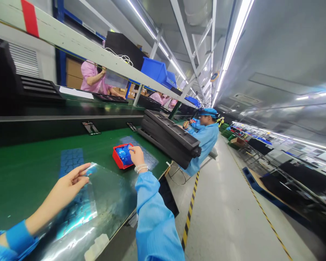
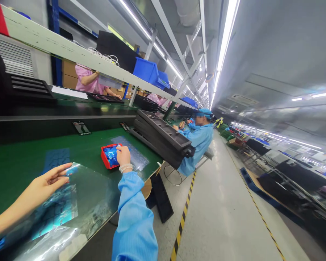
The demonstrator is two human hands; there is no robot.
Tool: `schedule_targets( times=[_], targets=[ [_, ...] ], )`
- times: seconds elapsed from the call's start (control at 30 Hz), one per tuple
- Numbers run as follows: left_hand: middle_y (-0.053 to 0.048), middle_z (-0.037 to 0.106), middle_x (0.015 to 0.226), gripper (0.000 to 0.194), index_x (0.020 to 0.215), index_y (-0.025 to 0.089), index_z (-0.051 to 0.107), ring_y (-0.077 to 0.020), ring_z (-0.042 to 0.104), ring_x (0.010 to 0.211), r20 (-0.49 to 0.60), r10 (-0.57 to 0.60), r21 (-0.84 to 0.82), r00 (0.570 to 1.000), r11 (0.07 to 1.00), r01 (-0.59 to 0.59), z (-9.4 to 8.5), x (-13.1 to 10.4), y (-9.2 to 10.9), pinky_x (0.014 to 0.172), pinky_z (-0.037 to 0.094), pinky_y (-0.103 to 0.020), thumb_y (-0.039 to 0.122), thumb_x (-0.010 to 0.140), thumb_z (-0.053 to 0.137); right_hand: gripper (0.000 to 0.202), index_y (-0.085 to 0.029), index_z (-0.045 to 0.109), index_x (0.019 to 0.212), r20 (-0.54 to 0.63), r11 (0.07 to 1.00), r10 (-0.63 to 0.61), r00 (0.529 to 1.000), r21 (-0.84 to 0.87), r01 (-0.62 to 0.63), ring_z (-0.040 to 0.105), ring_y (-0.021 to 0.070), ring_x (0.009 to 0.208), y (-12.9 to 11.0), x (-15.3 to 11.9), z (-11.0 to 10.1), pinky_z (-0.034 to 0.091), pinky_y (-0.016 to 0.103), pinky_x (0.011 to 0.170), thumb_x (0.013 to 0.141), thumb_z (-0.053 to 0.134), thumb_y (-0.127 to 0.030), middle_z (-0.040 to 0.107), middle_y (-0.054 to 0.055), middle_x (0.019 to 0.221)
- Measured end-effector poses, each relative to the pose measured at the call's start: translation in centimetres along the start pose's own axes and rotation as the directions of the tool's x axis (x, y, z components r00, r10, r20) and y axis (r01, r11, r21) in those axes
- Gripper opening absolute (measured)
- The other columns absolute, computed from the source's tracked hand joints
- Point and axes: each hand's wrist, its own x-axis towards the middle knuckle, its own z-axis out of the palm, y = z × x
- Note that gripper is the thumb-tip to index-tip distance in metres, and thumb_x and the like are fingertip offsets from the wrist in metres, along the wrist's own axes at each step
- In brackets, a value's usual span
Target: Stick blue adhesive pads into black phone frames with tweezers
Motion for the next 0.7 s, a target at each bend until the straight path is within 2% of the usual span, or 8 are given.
schedule_targets(
  times=[0.1, 0.23, 0.33, 0.43, 0.5, 0.6, 0.63, 0.7],
  targets=[
    [0.000, 0.068, 0.074, 0.079, 0.103, 0.021, 0.064, -0.0225, 0.068, 0.066, 0.014, -0.016, -0.084, 1.000, 0.996, 0.017, 0.3, -0.1, -0.1, 0.063, 0.058, -0.035, 0.058, 0.034, 0.077, 0.014, -0.016, 0.067, 0.100, 0.070, 0.994, -0.106, 0.992, -0.013, 0.107, 0.065, 0.0165, 0.098, -3.1, -3.3, 0.6, 0.052, 0.036, 0.092, 0.096, 0.058, -0.025, 0.069, 0.004, 0.102],
    [-0.002, 0.072, 0.073, 0.070, 0.094, 0.022, 0.064, -0.0223, 0.070, 0.068, 0.051, -0.037, -0.138, 0.998, 0.989, 0.043, 0.6, -0.7, 0.3, 0.068, 0.059, -0.036, 0.059, 0.036, 0.081, 0.012, -0.021, 0.071, 0.097, 0.212, 0.959, -0.276, 0.938, -0.008, 0.284, 0.065, 0.0157, 0.097, -7.0, -8.1, 2.2, 0.050, 0.027, 0.091, 0.089, 0.067, -0.028, 0.072, 0.003, 0.097],
    [-0.004, 0.076, 0.077, 0.071, 0.091, 0.023, 0.065, -0.0244, 0.072, 0.077, 0.053, -0.057, -0.168, 0.997, 0.984, 0.065, 0.7, -1.2, 0.7, 0.072, 0.060, -0.035, 0.060, 0.033, 0.083, 0.016, -0.018, 0.071, 0.102, 0.268, 0.942, -0.316, 0.910, -0.030, 0.336, 0.065, 0.0186, 0.100, -8.1, -9.6, 3.1, 0.051, 0.028, 0.091, 0.088, 0.068, -0.026, 0.071, 0.007, 0.101],
    [-0.003, 0.077, 0.078, 0.067, 0.087, 0.025, 0.067, -0.0241, 0.073, 0.078, 0.028, -0.088, -0.183, 0.996, 0.979, 0.091, 0.6, -1.6, 1.4, 0.068, 0.060, -0.031, 0.057, 0.031, 0.085, 0.025, -0.016, 0.067, 0.111, 0.277, 0.935, -0.337, 0.900, -0.014, 0.355, 0.064, 0.0172, 0.105, -7.9, -9.8, 3.0, 0.050, 0.026, 0.093, 0.087, 0.069, -0.024, 0.069, 0.007, 0.107],
    [-0.003, 0.077, 0.077, 0.066, 0.089, 0.024, 0.068, -0.0213, 0.073, 0.072, 0.013, -0.107, -0.200, 0.994, 0.974, 0.107, 0.1, -1.8, 2.0, 0.066, 0.060, -0.028, 0.054, 0.033, 0.086, 0.041, -0.017, 0.062, 0.121, 0.247, 0.958, -0.280, 0.928, 0.014, 0.286, 0.059, 0.0185, 0.116, -7.2, -9.9, 2.2, 0.045, 0.029, 0.102, 0.083, 0.073, -0.026, 0.065, 0.009, 0.119],
    [-0.001, 0.077, 0.077, 0.066, 0.095, 0.022, 0.067, -0.0171, 0.072, 0.067, -0.018, -0.131, -0.250, 0.991, 0.960, 0.123, -1.2, -1.4, 2.6, 0.063, 0.060, -0.024, 0.048, 0.037, 0.087, 0.059, -0.019, 0.058, 0.127, 0.250, 0.997, -0.027, 0.968, 0.082, 0.006, 0.055, 0.0247, 0.122, -4.9, -10.6, 0.2, 0.039, 0.041, 0.109, 0.073, 0.081, -0.027, 0.062, 0.010, 0.127],
    [-0.001, 0.077, 0.077, 0.067, 0.096, 0.022, 0.066, -0.0159, 0.072, 0.067, -0.036, -0.140, -0.268, 0.990, 0.955, 0.125, -1.7, -1.0, 2.5, 0.061, 0.060, -0.022, 0.045, 0.037, 0.087, 0.057, -0.020, 0.060, 0.124, 0.279, 0.991, 0.045, 0.959, 0.106, -0.078, 0.061, 0.0250, 0.114, -3.8, -11.0, -0.5, 0.043, 0.043, 0.104, 0.071, 0.082, -0.025, 0.066, 0.009, 0.120],
    [0.001, 0.077, 0.078, 0.068, 0.098, 0.024, 0.065, -0.0139, 0.071, 0.066, -0.072, -0.154, -0.296, 0.985, 0.947, 0.126, -2.7, 0.2, 2.2, 0.058, 0.059, -0.017, 0.041, 0.036, 0.087, 0.041, -0.019, 0.066, 0.110, 0.334, 0.972, 0.123, 0.934, 0.150, -0.182, 0.069, 0.0205, 0.084, -1.5, -12.0, -1.8, 0.055, 0.037, 0.082, 0.071, 0.079, -0.022, 0.073, 0.003, 0.092]
  ],
)
